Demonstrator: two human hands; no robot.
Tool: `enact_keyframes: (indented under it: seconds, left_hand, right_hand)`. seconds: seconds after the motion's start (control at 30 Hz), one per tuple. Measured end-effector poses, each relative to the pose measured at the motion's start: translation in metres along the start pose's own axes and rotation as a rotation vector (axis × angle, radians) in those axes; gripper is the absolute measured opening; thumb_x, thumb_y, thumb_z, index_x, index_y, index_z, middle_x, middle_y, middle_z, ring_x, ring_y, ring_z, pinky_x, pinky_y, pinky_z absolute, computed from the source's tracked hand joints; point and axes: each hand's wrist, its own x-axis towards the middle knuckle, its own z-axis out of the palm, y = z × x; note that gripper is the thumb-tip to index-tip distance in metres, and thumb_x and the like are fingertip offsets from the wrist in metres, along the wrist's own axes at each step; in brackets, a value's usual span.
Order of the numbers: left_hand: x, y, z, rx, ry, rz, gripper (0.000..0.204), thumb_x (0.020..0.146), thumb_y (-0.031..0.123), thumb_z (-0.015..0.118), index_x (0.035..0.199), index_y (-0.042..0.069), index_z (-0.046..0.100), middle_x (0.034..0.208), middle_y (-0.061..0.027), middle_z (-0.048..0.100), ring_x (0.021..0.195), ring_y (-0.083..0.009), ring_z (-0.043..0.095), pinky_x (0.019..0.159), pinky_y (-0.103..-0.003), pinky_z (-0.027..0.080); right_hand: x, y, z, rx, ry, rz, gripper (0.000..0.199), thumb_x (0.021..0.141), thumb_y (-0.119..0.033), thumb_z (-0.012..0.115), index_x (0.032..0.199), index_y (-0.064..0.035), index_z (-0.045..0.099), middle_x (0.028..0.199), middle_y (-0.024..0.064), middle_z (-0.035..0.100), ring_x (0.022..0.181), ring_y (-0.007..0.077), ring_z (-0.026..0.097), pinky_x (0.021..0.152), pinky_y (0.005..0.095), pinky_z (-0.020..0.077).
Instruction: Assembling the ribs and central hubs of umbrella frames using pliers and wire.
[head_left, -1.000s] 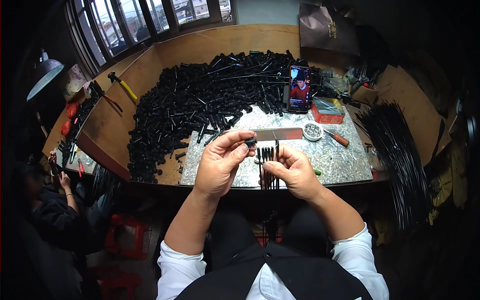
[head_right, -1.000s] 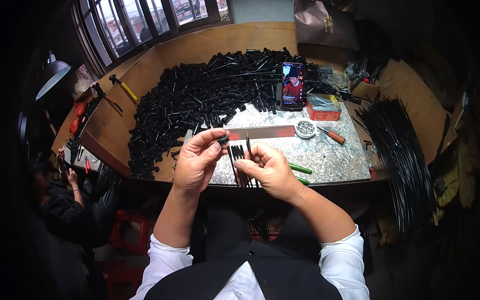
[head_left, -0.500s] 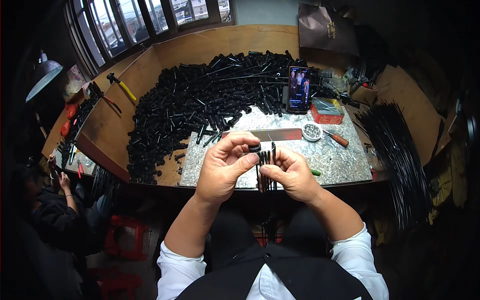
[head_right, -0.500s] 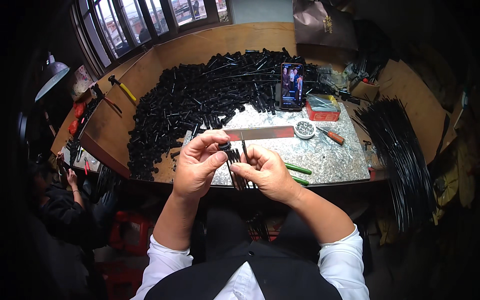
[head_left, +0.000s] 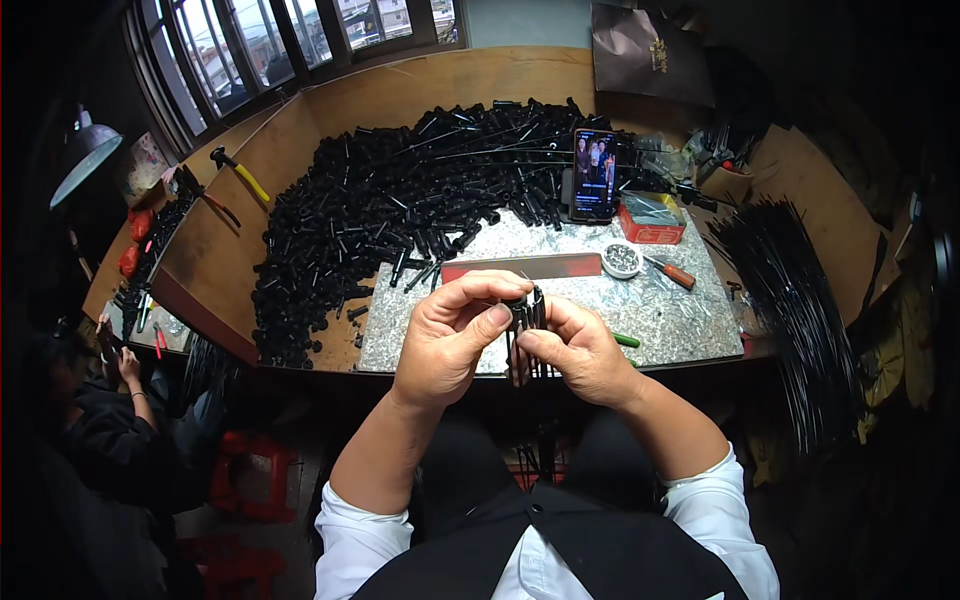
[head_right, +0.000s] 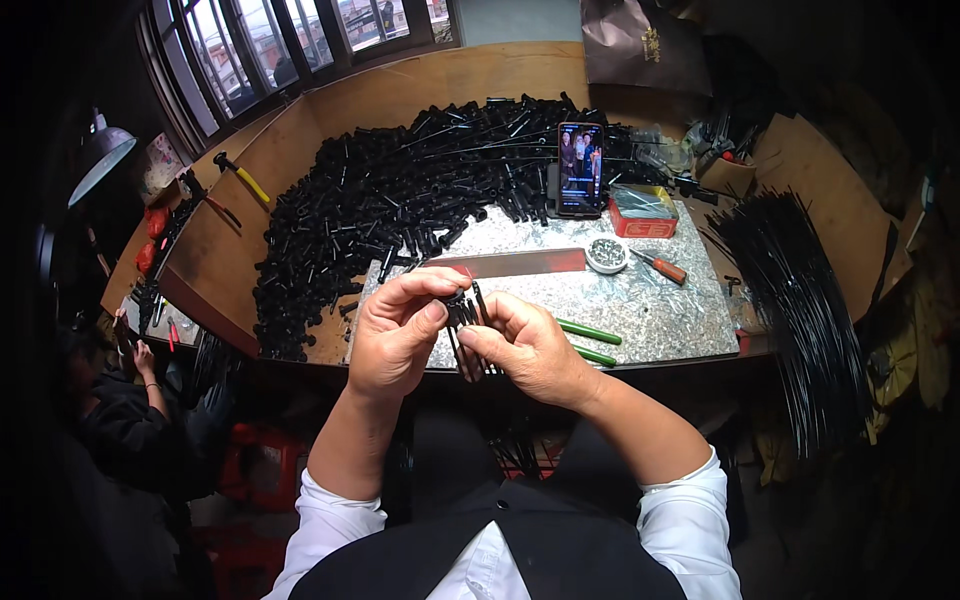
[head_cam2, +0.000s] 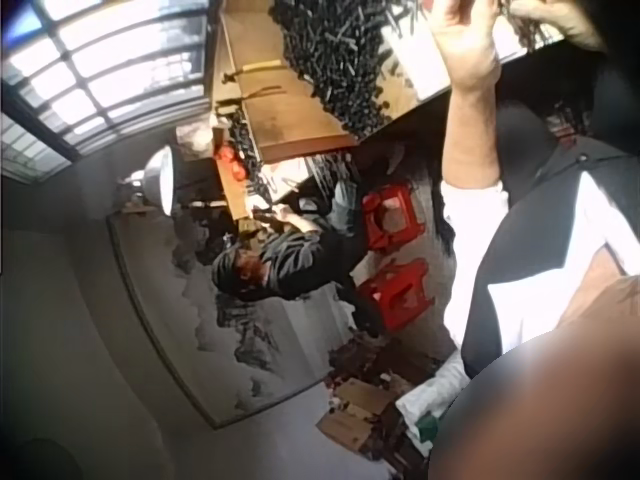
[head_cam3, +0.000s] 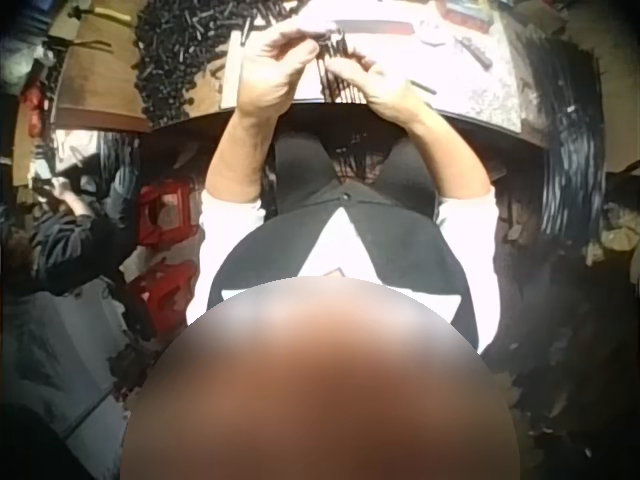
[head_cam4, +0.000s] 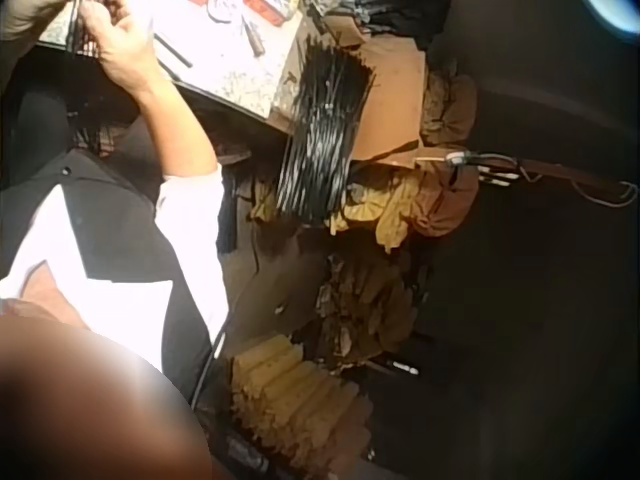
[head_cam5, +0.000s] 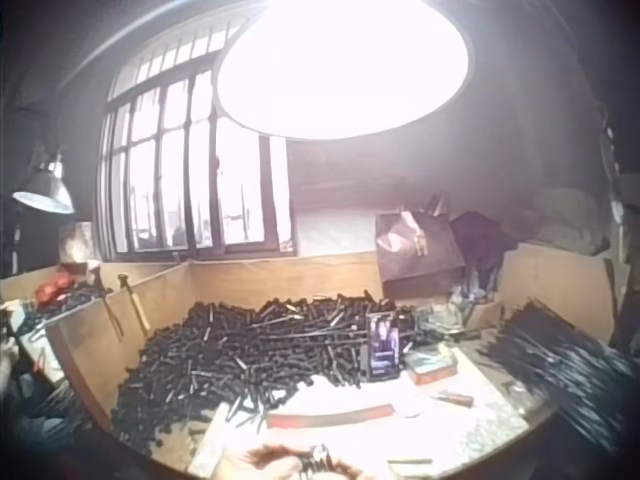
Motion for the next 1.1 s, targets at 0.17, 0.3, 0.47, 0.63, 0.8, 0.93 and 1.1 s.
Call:
enact_keyframes:
  seconds: [0.17, 0.3, 0.47, 0.63, 0.8, 0.93, 1.1]
  left_hand:
    - [0.000, -0.002, -0.003, -0.108, -0.039, 0.018, 0.018, 0.088, -0.002, 0.058, 0.104, 0.000, 0.063, 0.110, -0.0123, 0.061, 0.108, -0.0201, 0.056, 0.098, -0.034, 0.042]
    - [-0.001, -0.001, -0.007, -0.155, -0.100, 0.030, 0.018, 0.087, 0.000, 0.060, 0.104, 0.000, 0.063, 0.113, -0.0124, 0.060, 0.108, -0.0196, 0.056, 0.097, -0.033, 0.043]
    - [0.001, 0.002, 0.002, -0.199, -0.001, -0.053, 0.022, 0.085, 0.003, 0.064, 0.107, -0.001, 0.063, 0.121, -0.0114, 0.053, 0.107, -0.0174, 0.055, 0.095, -0.031, 0.044]
    - [0.003, 0.000, -0.006, -0.112, -0.098, -0.052, 0.028, 0.084, 0.014, 0.067, 0.109, 0.000, 0.064, 0.123, -0.0134, 0.047, 0.116, -0.0217, 0.049, 0.098, -0.033, 0.041]
    - [0.003, -0.001, -0.010, -0.141, -0.150, -0.053, 0.028, 0.084, 0.013, 0.068, 0.107, -0.001, 0.065, 0.118, -0.0135, 0.051, 0.112, -0.0212, 0.051, 0.096, -0.032, 0.043]
    - [0.006, 0.001, -0.010, -0.115, -0.196, 0.005, 0.027, 0.082, 0.010, 0.069, 0.106, -0.002, 0.065, 0.112, -0.0151, 0.056, 0.105, -0.0219, 0.055, 0.091, -0.031, 0.046]
    - [0.009, 0.011, -0.012, -0.064, -0.351, 0.032, 0.026, 0.081, 0.008, 0.070, 0.105, -0.003, 0.066, 0.111, -0.0181, 0.058, 0.099, -0.0227, 0.058, 0.088, -0.031, 0.048]
  right_hand:
    - [0.000, -0.003, -0.001, 0.029, -0.065, 0.030, 0.014, 0.095, -0.015, 0.052, 0.096, -0.0005, 0.051, 0.080, 0.0060, 0.060, 0.072, 0.0127, 0.059, 0.067, 0.0269, 0.0493]
    - [0.002, 0.000, -0.006, 0.062, -0.136, 0.044, 0.015, 0.095, -0.015, 0.053, 0.096, -0.0004, 0.053, 0.081, 0.0070, 0.061, 0.072, 0.0140, 0.060, 0.068, 0.0276, 0.0498]
    - [0.005, 0.006, -0.018, 0.129, -0.175, 0.101, 0.020, 0.094, -0.018, 0.055, 0.102, 0.0004, 0.055, 0.086, 0.0073, 0.062, 0.076, 0.0155, 0.062, 0.070, 0.0299, 0.0517]
    - [0.010, 0.007, -0.022, 0.176, -0.270, 0.109, 0.031, 0.092, -0.023, 0.058, 0.110, 0.0018, 0.056, 0.092, 0.0078, 0.063, 0.081, 0.0169, 0.063, 0.073, 0.0327, 0.0541]
    - [0.010, 0.006, -0.014, 0.214, -0.286, 0.137, 0.028, 0.093, -0.030, 0.057, 0.094, -0.0021, 0.057, 0.080, 0.0072, 0.063, 0.072, 0.0157, 0.062, 0.068, 0.0286, 0.0499]
    - [0.009, 0.004, -0.014, 0.225, -0.307, 0.123, 0.027, 0.092, -0.029, 0.059, 0.094, -0.0022, 0.057, 0.080, 0.0069, 0.063, 0.074, 0.0155, 0.062, 0.069, 0.0274, 0.0491]
    - [0.003, -0.002, -0.007, 0.151, -0.338, 0.154, 0.022, 0.091, -0.025, 0.062, 0.093, -0.0027, 0.058, 0.081, 0.0053, 0.063, 0.075, 0.0132, 0.061, 0.070, 0.0267, 0.0482]
